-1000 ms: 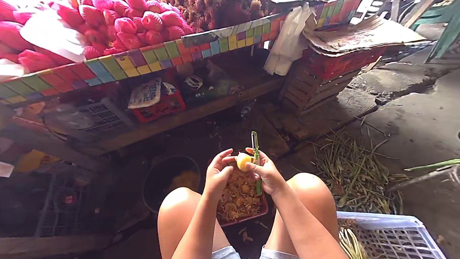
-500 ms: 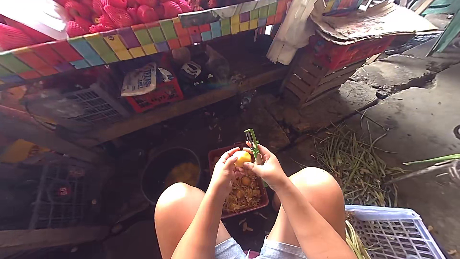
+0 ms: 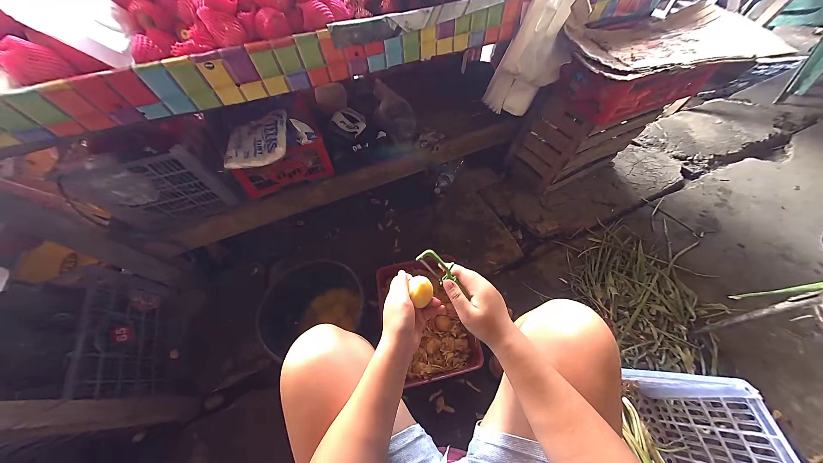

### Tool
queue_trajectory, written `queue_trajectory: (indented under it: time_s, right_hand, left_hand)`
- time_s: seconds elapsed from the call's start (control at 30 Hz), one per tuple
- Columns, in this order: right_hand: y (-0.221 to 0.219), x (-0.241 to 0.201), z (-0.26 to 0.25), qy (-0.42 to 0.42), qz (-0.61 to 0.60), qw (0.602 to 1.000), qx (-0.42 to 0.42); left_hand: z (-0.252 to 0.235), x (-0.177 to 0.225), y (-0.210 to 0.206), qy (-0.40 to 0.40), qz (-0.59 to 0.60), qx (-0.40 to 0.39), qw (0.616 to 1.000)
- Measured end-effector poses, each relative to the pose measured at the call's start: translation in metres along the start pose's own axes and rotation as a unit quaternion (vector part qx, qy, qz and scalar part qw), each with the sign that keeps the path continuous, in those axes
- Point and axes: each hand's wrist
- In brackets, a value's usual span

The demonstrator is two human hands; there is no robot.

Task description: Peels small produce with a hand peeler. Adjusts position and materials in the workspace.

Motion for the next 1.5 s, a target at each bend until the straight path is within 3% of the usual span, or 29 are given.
queue_trajectory:
  time_s: [0.17,0.27,0.33,0.47,0.57,0.67,0.73,0.83,0.97,1.07,1.23,1.37,1.43,1.5]
  right_hand:
    - [-0.018,0.003,0.011,0.165,0.140,0.974,0.071]
    - [-0.021,0.007,0.010,0.209,0.193,0.954,0.097]
    - [-0.014,0.005,0.008,0.176,0.205,0.956,0.111]
    - [0.007,0.015,-0.005,0.012,0.179,0.979,0.100]
    - [-0.002,0.010,0.002,0.098,0.063,0.985,0.128]
    - [-0.013,0.000,0.008,0.179,0.120,0.970,0.114]
    - [-0.010,0.002,0.005,0.158,0.183,0.964,0.107]
    - [0.001,0.012,-0.006,0.038,0.207,0.975,0.070]
    - [-0.013,0.003,0.000,0.124,0.075,0.981,0.129]
    - [-0.024,0.001,0.006,0.181,0.058,0.976,0.101]
    - [-0.013,0.019,-0.006,0.074,0.114,0.987,0.083]
    - [-0.020,0.010,0.001,0.152,0.035,0.981,0.119]
    - [-0.023,0.006,0.004,0.184,0.056,0.975,0.108]
    - [-0.018,0.012,0.001,0.148,0.114,0.977,0.099]
  left_hand:
    - [-0.010,-0.009,0.003,-0.090,-0.054,0.044,0.994]
    - [-0.012,-0.012,0.004,-0.112,-0.056,0.035,0.992]
    - [-0.009,-0.012,0.003,-0.137,-0.062,0.033,0.988]
    - [0.000,-0.008,0.003,-0.177,-0.048,0.013,0.983]
    - [-0.005,-0.006,0.006,-0.159,-0.070,0.033,0.984]
    - [-0.009,-0.013,0.007,-0.218,-0.118,0.026,0.968]
    - [-0.006,-0.016,0.010,-0.267,-0.160,0.028,0.950]
    - [0.000,-0.016,0.010,-0.320,-0.176,0.019,0.931]
    - [-0.004,-0.008,0.010,-0.225,-0.099,0.033,0.969]
    - [-0.005,-0.007,0.008,-0.176,-0.067,0.038,0.981]
    - [-0.001,0.000,0.010,-0.162,-0.049,0.010,0.986]
    - [-0.006,0.004,0.011,-0.143,-0.050,0.032,0.988]
    - [-0.007,0.001,0.011,-0.149,-0.058,0.031,0.987]
    - [-0.004,-0.002,0.013,-0.159,-0.072,0.011,0.985]
Point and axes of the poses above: each hand's wrist, its own z-axis away from the middle knuckle, its own y-axis out of the back of the hand, x = y × z, and after that the axes turned 2 degrees about -z, right-handed
